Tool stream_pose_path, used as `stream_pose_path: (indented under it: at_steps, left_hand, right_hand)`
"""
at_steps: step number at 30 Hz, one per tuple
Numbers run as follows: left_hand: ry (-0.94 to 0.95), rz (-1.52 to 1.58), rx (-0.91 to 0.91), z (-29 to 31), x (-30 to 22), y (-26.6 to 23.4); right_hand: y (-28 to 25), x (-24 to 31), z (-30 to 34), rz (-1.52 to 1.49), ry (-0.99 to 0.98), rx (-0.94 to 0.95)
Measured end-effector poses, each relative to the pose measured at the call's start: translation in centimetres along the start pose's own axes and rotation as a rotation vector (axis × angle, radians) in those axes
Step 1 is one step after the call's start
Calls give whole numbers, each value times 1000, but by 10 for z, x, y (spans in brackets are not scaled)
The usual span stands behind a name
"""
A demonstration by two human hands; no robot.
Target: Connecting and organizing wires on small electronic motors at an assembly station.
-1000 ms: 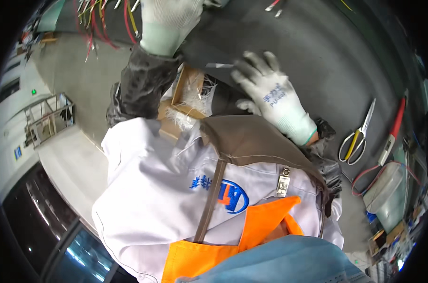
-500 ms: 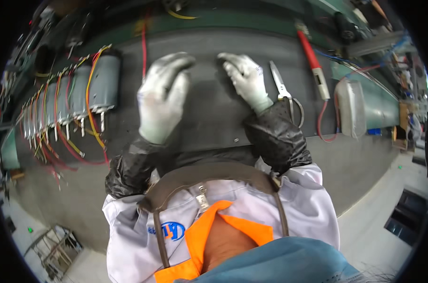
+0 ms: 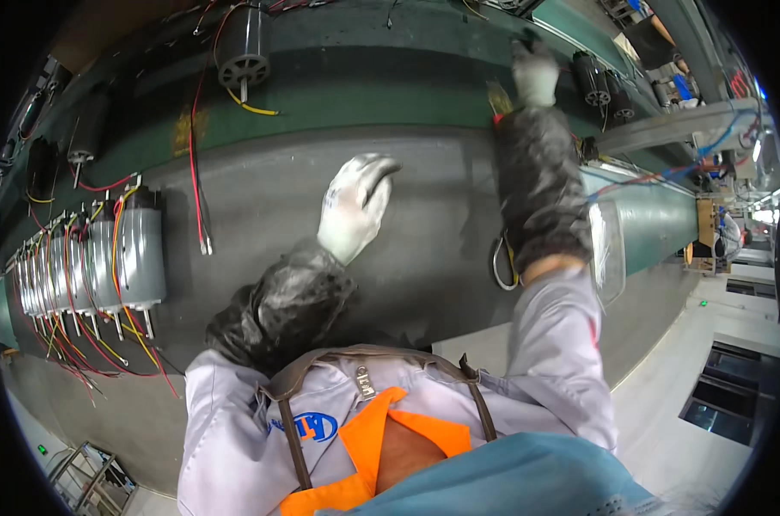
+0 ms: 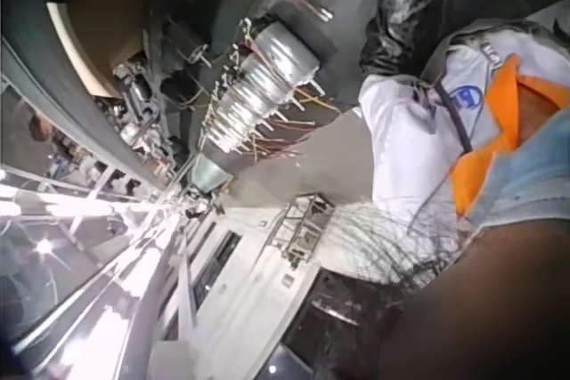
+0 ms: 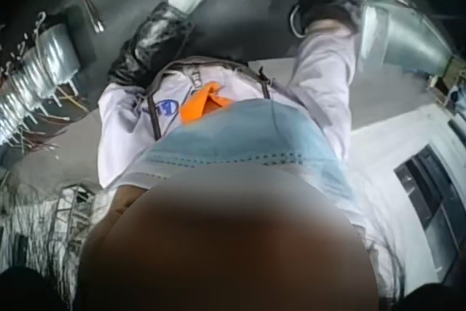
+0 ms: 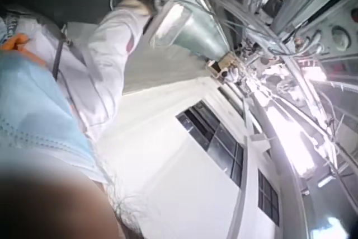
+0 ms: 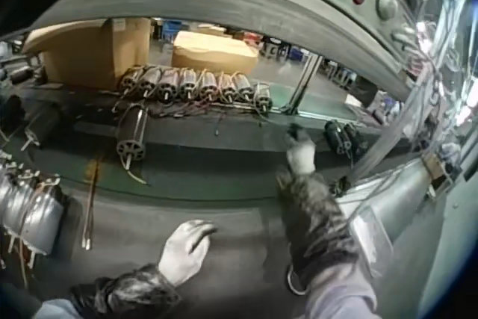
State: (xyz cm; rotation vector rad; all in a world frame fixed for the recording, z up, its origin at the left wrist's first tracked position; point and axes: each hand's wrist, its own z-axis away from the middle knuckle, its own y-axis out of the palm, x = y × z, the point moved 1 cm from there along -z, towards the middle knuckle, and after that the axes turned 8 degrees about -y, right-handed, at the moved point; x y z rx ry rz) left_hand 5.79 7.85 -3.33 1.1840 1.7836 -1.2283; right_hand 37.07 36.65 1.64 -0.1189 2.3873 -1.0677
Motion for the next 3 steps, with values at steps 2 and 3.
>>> stream_pose_path:
  at_steps: [2, 3]
  left_hand:
    - [-85, -59, 11, 3, 9, -8]
    - [-124, -85, 13, 3, 12, -11]
  right_hand:
    - [-14, -2, -45, -63, 99, 433]
    - [0, 4, -66, -82, 73, 417]
